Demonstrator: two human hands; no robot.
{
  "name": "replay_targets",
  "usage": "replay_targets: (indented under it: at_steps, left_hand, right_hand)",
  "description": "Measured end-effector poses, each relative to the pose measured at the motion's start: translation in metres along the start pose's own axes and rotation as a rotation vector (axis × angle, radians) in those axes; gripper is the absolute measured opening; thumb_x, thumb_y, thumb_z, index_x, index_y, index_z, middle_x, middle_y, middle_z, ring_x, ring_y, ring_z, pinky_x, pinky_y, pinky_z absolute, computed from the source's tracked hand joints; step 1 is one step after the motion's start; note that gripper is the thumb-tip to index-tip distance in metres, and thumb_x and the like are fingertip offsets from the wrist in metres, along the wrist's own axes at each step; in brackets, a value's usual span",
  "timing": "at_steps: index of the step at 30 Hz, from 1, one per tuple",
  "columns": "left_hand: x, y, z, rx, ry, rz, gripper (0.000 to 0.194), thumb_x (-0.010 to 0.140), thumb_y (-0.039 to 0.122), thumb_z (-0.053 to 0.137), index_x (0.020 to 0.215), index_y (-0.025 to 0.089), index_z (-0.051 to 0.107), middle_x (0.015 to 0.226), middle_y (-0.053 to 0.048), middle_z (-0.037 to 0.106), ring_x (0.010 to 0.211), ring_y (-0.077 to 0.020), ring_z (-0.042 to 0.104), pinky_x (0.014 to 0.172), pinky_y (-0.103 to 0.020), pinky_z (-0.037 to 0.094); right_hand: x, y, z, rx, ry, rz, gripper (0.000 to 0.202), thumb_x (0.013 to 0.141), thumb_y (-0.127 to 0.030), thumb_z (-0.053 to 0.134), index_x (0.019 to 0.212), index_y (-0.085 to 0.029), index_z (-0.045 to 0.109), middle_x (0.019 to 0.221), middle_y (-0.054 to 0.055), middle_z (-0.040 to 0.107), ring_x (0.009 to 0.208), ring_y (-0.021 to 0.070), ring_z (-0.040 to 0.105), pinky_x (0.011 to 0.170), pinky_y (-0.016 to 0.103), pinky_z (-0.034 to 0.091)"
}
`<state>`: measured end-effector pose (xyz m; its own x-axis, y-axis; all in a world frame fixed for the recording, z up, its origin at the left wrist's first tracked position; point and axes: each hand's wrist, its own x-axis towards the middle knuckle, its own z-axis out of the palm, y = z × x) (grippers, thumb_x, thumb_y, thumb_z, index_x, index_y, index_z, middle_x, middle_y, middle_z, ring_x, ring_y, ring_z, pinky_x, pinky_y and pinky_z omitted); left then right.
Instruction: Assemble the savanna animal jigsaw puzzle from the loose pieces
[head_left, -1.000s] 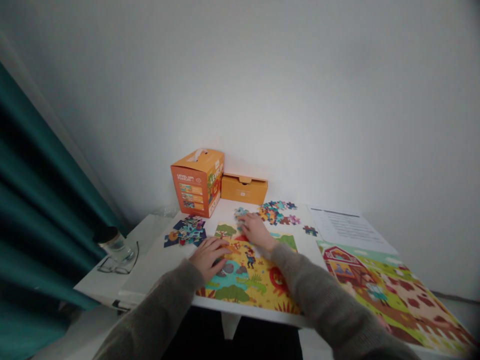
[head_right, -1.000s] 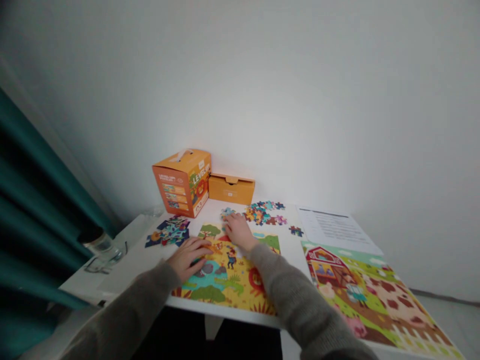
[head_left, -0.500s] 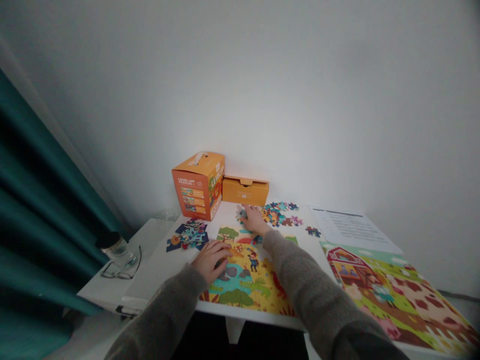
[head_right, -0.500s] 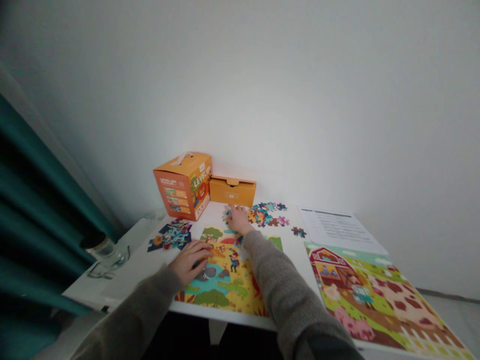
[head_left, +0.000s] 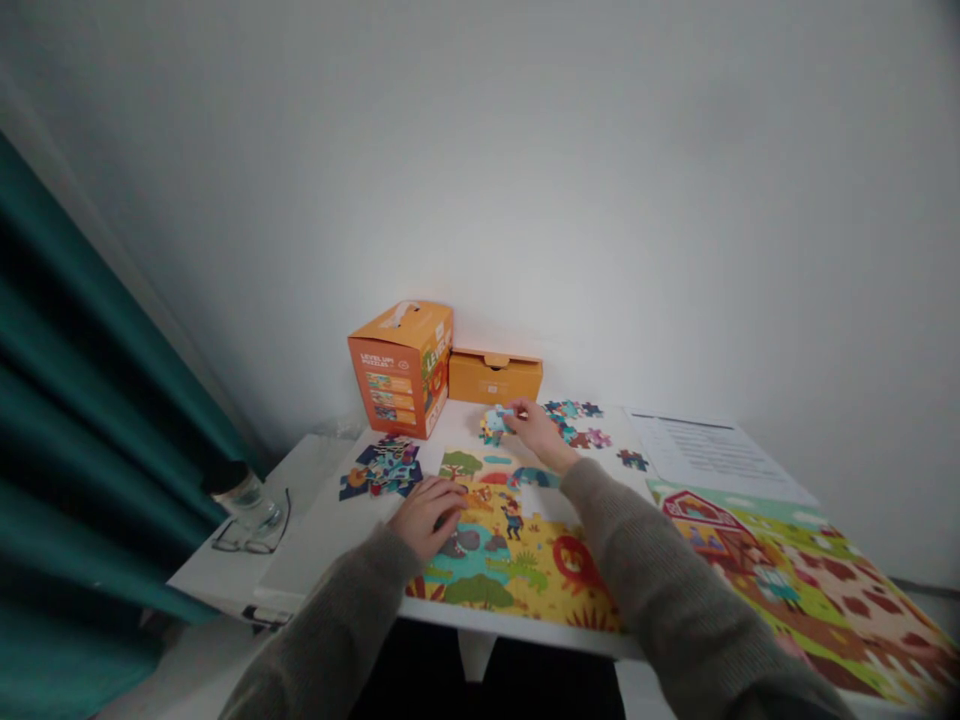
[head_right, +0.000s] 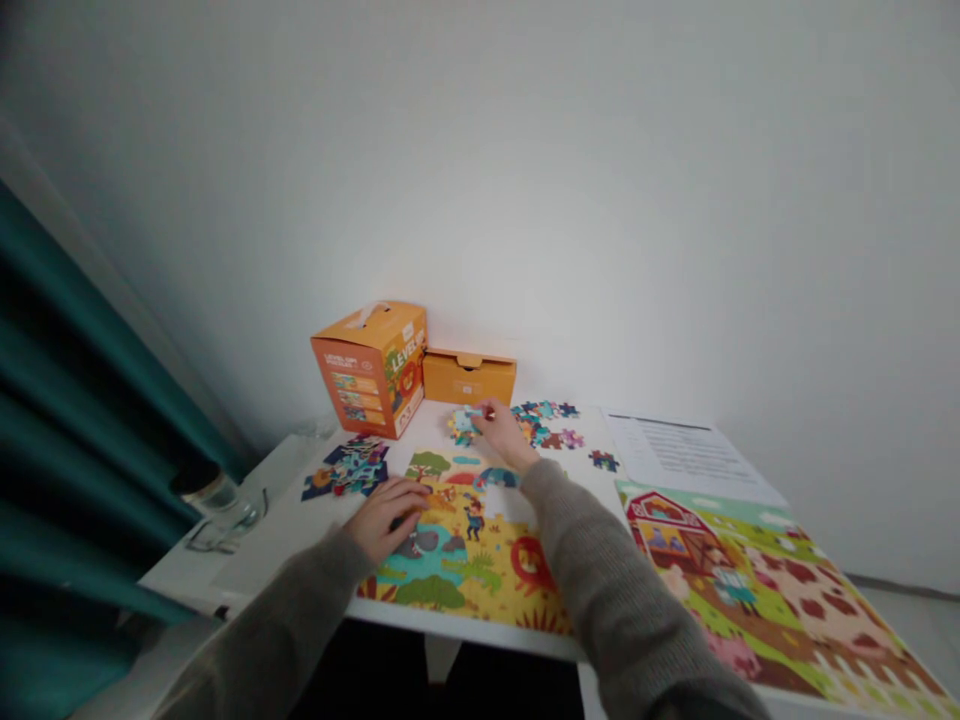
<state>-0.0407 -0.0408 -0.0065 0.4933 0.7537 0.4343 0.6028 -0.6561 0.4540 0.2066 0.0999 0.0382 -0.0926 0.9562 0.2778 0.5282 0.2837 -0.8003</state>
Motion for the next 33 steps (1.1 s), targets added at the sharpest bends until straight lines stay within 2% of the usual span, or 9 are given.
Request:
replay_targets:
  at_steps: [4,6,11,15,19,26,28,30,33]
  left_hand:
    - [0.000,-0.002,0.001,-0.017,0.016,0.009,0.021,0.088,0.014,0.051,0.098,0.020,0.069,0.113,-0.008,0.069,0.108,-0.0243,0.058,0.097,-0.042,0.046]
    - [0.000,-0.001,0.000,-0.028,0.009,0.013,0.022,0.088,0.014,0.051,0.098,0.020,0.069,0.113,-0.008,0.069,0.108,-0.0242,0.058,0.097,-0.042,0.046]
    - [0.001,0.001,-0.002,-0.053,0.010,0.007,0.021,0.089,0.015,0.051,0.099,0.020,0.069,0.114,-0.008,0.069,0.109,-0.0237,0.058,0.099,-0.042,0.045]
    - [0.001,0.000,-0.002,-0.102,0.025,-0.002,0.021,0.091,0.018,0.051,0.099,0.020,0.070,0.109,-0.008,0.070,0.107,-0.0231,0.060,0.097,-0.040,0.046]
    - [0.006,0.000,-0.007,-0.174,0.070,-0.047,0.020,0.092,0.020,0.051,0.096,0.019,0.070,0.099,-0.008,0.072,0.098,-0.0217,0.064,0.091,-0.037,0.049]
    - [0.049,0.025,-0.024,-0.382,0.201,-0.170,0.019,0.092,0.028,0.055,0.096,0.018,0.070,0.084,-0.004,0.072,0.079,-0.0173,0.066,0.075,-0.029,0.051]
    - [0.068,0.035,-0.016,-0.471,0.122,-0.203,0.021,0.091,0.031,0.056,0.100,0.017,0.068,0.070,0.000,0.065,0.065,-0.0137,0.059,0.063,-0.025,0.046]
    - [0.084,0.041,0.000,-0.600,-0.062,-0.203,0.028,0.087,0.037,0.063,0.106,0.016,0.065,0.058,0.006,0.054,0.053,-0.0106,0.050,0.053,-0.022,0.038]
    - [0.097,0.041,0.027,-0.807,-0.207,-0.251,0.033,0.080,0.046,0.070,0.087,0.015,0.061,0.056,0.006,0.054,0.049,-0.0085,0.047,0.050,-0.020,0.035]
  right_hand:
    - [-0.036,-0.021,-0.025,0.485,-0.065,0.103,0.028,0.076,-0.042,0.069,0.089,-0.020,0.058,0.081,-0.001,0.061,0.069,0.0123,0.057,0.065,0.025,0.047]
    - [-0.057,-0.030,-0.039,0.565,-0.095,0.111,0.030,0.074,-0.042,0.074,0.086,-0.019,0.059,0.072,-0.003,0.058,0.065,0.0114,0.055,0.063,0.024,0.044]
    - [-0.093,-0.034,-0.061,0.554,-0.089,0.104,0.028,0.076,-0.043,0.074,0.086,-0.020,0.062,0.068,-0.005,0.055,0.057,0.0096,0.048,0.055,0.023,0.039]
    - [-0.101,-0.015,-0.065,0.463,-0.112,0.170,0.031,0.077,-0.045,0.071,0.094,-0.019,0.070,0.077,0.000,0.065,0.065,0.0120,0.053,0.059,0.025,0.042]
    - [-0.103,0.002,-0.063,0.430,-0.189,0.147,0.030,0.079,-0.043,0.071,0.099,-0.020,0.074,0.085,0.001,0.068,0.074,0.0132,0.058,0.067,0.026,0.046]
    - [-0.112,0.006,-0.059,0.461,-0.296,0.146,0.042,0.084,-0.048,0.068,0.119,-0.024,0.067,0.080,-0.003,0.054,0.050,0.0068,0.046,0.044,0.021,0.040]
    - [-0.114,0.003,-0.059,0.473,-0.332,0.156,0.044,0.084,-0.049,0.068,0.121,-0.026,0.065,0.081,-0.004,0.054,0.044,0.0044,0.039,0.039,0.021,0.035]
    - [-0.115,-0.001,-0.059,0.464,-0.339,0.150,0.043,0.083,-0.048,0.070,0.120,-0.027,0.065,0.083,-0.004,0.055,0.043,0.0032,0.035,0.037,0.019,0.030]
    - [-0.117,-0.007,-0.058,0.447,-0.317,0.121,0.041,0.080,-0.045,0.074,0.116,-0.026,0.067,0.086,-0.003,0.058,0.049,0.0042,0.037,0.039,0.018,0.029]
